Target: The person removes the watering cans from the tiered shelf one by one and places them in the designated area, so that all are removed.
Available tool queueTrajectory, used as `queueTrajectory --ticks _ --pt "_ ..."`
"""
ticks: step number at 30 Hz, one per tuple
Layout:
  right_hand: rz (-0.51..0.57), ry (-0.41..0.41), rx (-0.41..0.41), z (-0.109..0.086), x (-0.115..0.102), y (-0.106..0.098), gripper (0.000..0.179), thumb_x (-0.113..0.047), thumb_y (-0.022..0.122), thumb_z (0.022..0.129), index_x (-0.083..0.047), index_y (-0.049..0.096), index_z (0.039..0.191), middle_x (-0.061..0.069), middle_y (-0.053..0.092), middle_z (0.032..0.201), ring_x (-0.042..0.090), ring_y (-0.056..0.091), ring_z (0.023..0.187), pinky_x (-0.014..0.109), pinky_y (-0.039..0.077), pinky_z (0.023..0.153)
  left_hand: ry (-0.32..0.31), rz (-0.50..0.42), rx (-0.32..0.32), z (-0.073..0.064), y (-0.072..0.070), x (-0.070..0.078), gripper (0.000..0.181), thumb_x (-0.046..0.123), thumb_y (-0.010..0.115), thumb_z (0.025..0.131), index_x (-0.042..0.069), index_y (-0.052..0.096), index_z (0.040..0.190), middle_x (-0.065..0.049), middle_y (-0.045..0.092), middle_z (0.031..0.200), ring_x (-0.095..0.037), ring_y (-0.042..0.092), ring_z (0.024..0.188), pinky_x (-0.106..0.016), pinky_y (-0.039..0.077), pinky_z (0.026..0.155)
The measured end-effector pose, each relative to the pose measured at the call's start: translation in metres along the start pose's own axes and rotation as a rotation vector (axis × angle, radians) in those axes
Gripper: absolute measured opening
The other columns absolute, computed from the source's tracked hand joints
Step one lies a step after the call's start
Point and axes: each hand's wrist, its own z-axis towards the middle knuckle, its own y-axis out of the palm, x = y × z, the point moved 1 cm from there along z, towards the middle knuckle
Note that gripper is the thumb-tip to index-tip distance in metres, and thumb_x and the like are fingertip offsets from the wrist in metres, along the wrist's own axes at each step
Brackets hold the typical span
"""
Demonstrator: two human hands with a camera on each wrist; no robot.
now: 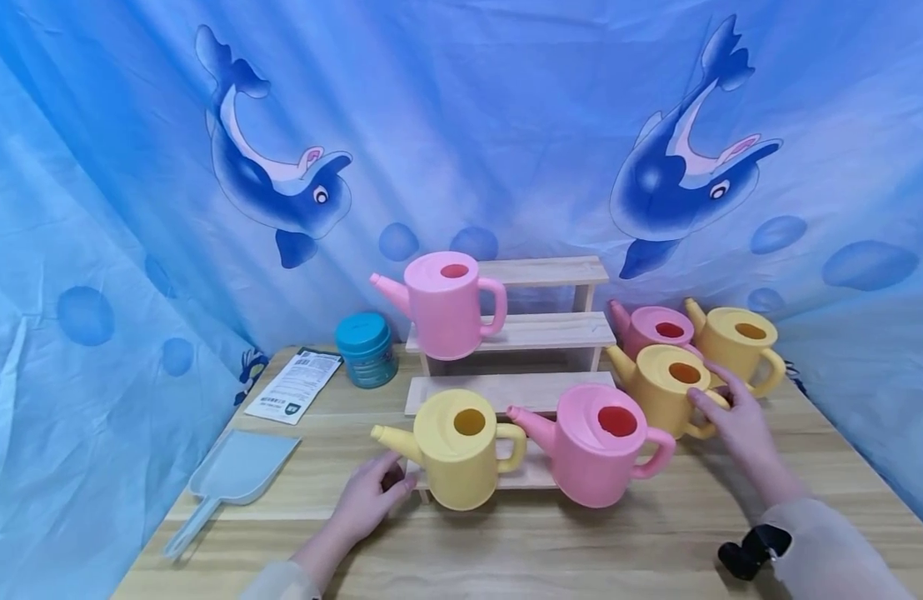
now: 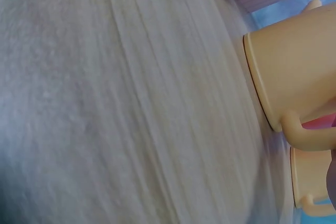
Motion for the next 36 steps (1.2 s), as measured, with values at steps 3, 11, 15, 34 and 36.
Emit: queueTrajectory --ticks 3,11,15,34,36 --pt "-0.028 -0.014 -0.007 0.001 0.000 -0.004 0.071 -0.042 0.054 0.093 -0.007 0.024 0.147 0.016 0.043 0.106 0.021 0.041 0.087 0.019 0.045 0.062 0.013 0.002 0.000 0.002 0.001 0.001 0.031 0.031 0.067 0.085 0.028 0.059 0.115 0.016 0.051 0.075 -0.007 0.049 0.072 -0.030 0.042 0.067" --pt "-0.069 -0.092 0.010 0.008 -0.017 -0.021 0.071 -0.035 0.052 0.095 0.002 0.020 0.146 0.024 0.039 0.118 0.024 0.038 0.095 0.012 0.037 0.065 0.004 0.010 -0.001 0.002 -0.002 0.004 0.032 0.031 0.067 0.084 0.028 0.059 0.116 0.016 0.051 0.076 -0.008 0.050 0.073 -0.032 0.042 0.068" --pt "-0.072 -0.120 0.029 0.015 -0.037 -0.031 0.067 -0.034 0.048 0.097 0.005 0.022 0.144 0.024 0.041 0.116 0.015 0.040 0.090 0.011 0.037 0.065 0.001 0.013 -0.001 0.002 -0.003 0.005 0.034 0.029 0.067 0.084 0.026 0.059 0.117 0.016 0.051 0.076 -0.008 0.050 0.073 -0.032 0.042 0.068" --pt "-0.071 -0.151 -0.340 0.043 -0.183 -0.018 0.073 -0.047 0.052 0.092 -0.013 0.021 0.149 0.020 0.042 0.130 0.035 0.050 0.110 0.048 0.044 0.089 -0.025 -0.015 0.000 0.000 -0.004 0.005 0.030 0.027 0.067 0.083 0.026 0.060 0.113 0.013 0.049 0.073 -0.007 0.047 0.070 -0.030 0.040 0.064" --pt "-0.075 -0.169 -0.355 0.048 -0.197 -0.011 0.073 -0.046 0.055 0.091 -0.014 0.024 0.147 0.017 0.045 0.127 0.032 0.051 0.109 0.045 0.044 0.090 -0.022 -0.017 -0.003 0.001 -0.003 0.006 0.030 0.026 0.067 0.083 0.025 0.060 0.113 0.013 0.049 0.073 -0.007 0.047 0.069 -0.030 0.040 0.064"
